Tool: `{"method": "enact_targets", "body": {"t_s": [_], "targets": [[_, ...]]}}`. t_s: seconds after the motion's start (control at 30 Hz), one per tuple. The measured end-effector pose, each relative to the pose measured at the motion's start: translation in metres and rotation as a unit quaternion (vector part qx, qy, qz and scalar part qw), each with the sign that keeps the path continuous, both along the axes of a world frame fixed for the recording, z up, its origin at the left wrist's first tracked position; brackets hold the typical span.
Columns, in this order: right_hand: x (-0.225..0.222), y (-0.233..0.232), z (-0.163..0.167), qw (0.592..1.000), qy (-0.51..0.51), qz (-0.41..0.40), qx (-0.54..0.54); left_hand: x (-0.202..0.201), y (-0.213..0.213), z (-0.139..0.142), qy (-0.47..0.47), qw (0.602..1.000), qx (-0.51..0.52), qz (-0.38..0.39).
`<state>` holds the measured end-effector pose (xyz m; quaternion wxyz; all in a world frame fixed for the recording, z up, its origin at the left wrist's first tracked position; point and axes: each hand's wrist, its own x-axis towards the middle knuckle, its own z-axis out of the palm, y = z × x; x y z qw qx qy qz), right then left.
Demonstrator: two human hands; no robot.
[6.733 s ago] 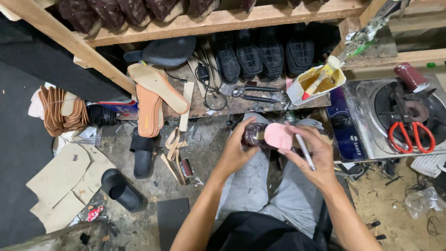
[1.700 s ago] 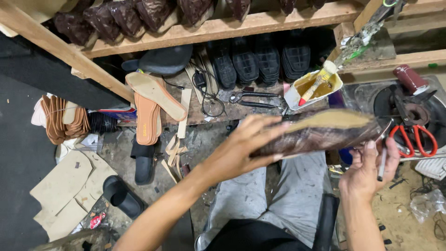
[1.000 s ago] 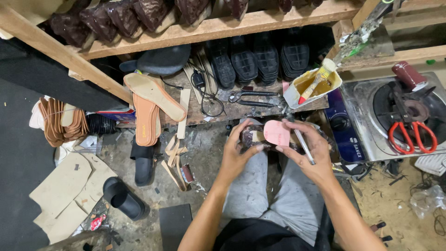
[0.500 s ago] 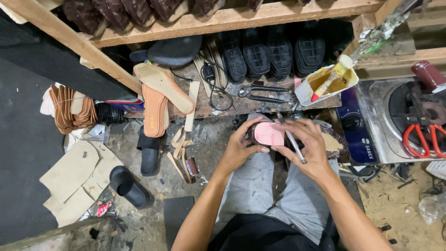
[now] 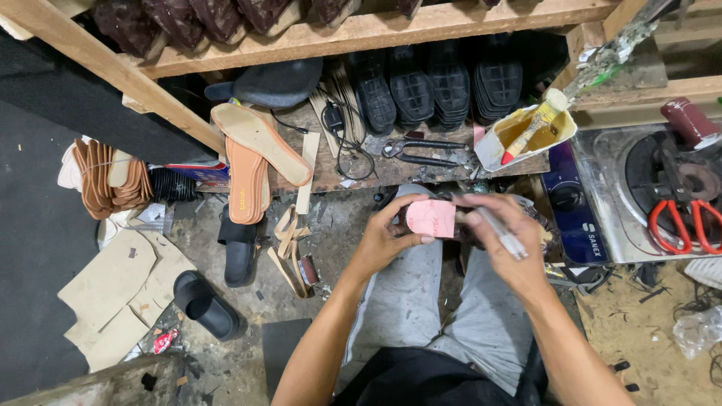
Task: The person sits at a workbench and works on a brown patterned wedge sandal. They rub the insole with a pink abrasive block, pick up leather straps from the workbench, fit a buckled strap onto the shoe, press the strap into place by hand, apply glue to the sole area with a brush, and place the finished shoe on a rack with other shoes.
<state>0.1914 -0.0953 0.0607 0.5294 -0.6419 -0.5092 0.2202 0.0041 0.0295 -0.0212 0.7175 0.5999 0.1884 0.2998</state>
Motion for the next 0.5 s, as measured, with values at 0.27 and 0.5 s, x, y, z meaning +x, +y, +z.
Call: {"method": "enact_targets", "body": {"t_s": [0.27, 0.5], "targets": [[-0.0078, -0.0118, -0.0038, 0.989, -0.099, -0.098, -0.048, 0.0018, -0.0010, 0.0025, 0.000, 1.000, -0.004, -0.002], [-0.0052, -0.0087, -0.0057, 0.975, -0.212, -0.053, -0.031, 0.0005, -0.0012, 0.0022, 0.012, 1.000, 0.009, 0.006]]}}
